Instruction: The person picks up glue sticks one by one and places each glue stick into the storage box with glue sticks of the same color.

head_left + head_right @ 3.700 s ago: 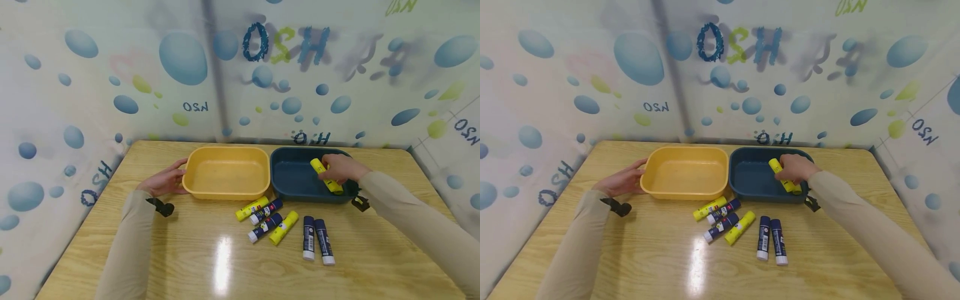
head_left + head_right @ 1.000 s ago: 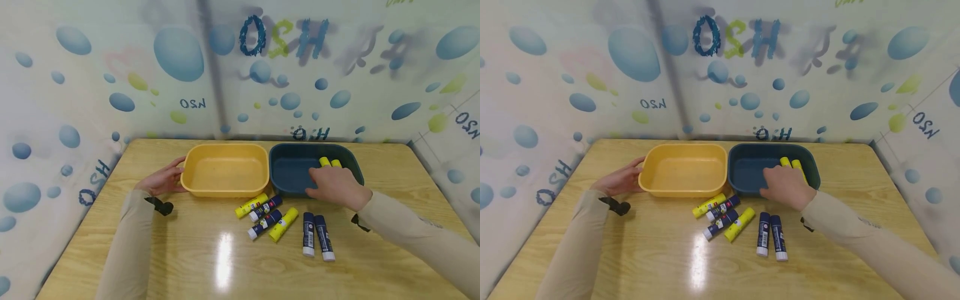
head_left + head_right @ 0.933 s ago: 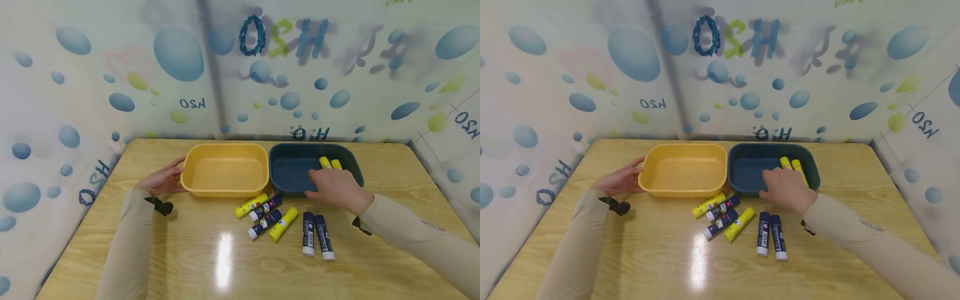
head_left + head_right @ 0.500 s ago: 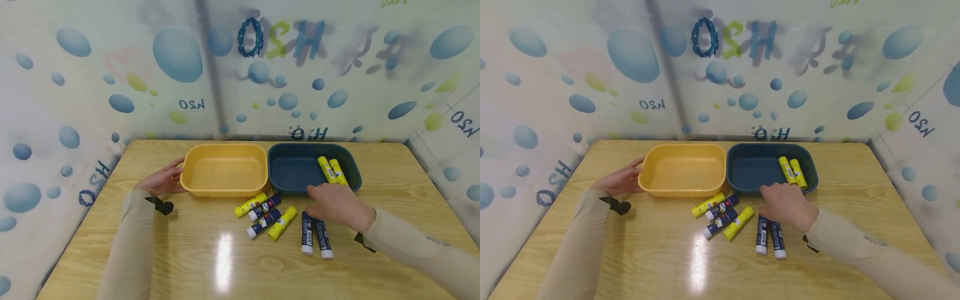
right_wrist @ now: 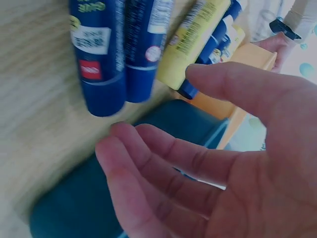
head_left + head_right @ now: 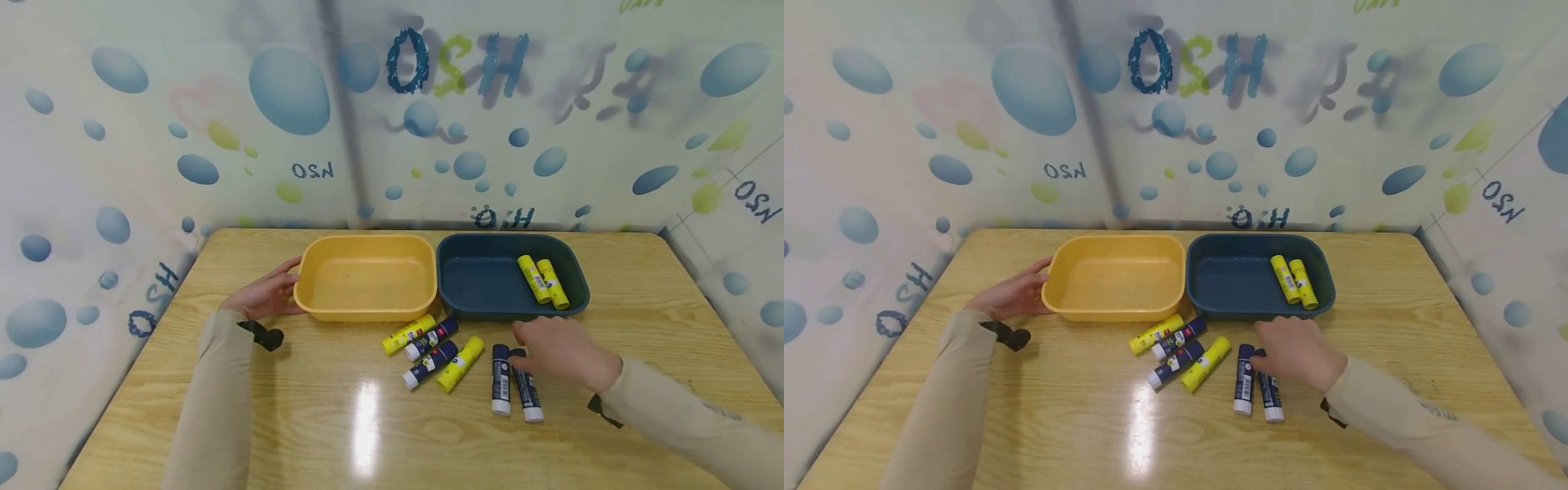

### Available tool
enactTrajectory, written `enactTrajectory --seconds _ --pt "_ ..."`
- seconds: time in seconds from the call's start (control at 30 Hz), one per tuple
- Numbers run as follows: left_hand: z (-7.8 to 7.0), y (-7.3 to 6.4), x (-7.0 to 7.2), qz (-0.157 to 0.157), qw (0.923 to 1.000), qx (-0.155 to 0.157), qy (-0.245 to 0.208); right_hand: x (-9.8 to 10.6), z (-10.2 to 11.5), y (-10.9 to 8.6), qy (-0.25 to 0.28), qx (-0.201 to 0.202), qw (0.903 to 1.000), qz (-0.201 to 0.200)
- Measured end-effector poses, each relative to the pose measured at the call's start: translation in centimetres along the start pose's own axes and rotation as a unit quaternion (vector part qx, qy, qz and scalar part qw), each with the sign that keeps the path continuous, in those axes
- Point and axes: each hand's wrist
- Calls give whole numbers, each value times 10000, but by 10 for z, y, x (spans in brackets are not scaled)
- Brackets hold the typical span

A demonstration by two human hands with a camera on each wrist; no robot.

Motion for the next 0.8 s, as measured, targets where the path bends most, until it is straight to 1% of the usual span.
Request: enactTrajectory --seconds 0.07,0.17,0.33,0.4,0.47,0.57,0.67,0.73,0.8 --pt "0 0 0 -6 10000 8 45 -3 -2 0 64 -135 9998 113" --pt "-1 0 0 -18 10000 28 74 -9 -6 0 9 -233 9996 178" --pt "-2 0 0 -21 10000 52 64 -22 -13 0 -192 -190 9996 -39" --pt "-2 0 0 -16 10000 64 44 -26 -15 0 -177 -213 9996 -76" --pt "-2 0 0 1 10000 60 43 -29 -16 0 -162 -269 9995 -26" --pt "-2 0 1 28 10000 63 11 -32 -17 2 -65 -383 9992 83" --pt "-2 0 1 16 10000 91 -21 -33 -19 2 35 -396 9991 112" --pt "-2 0 1 -6 9999 113 -36 -33 -21 3 177 -389 9990 96" --pt "-2 0 0 -27 9999 119 -56 -33 -23 4 445 -406 9981 93"
Point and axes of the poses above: each hand's wrist, its own y-axis towards the middle knuckle, its own x-axis out of the back of the hand, z = x × y, and after that the axes turned 15 degrees about y, right-handed
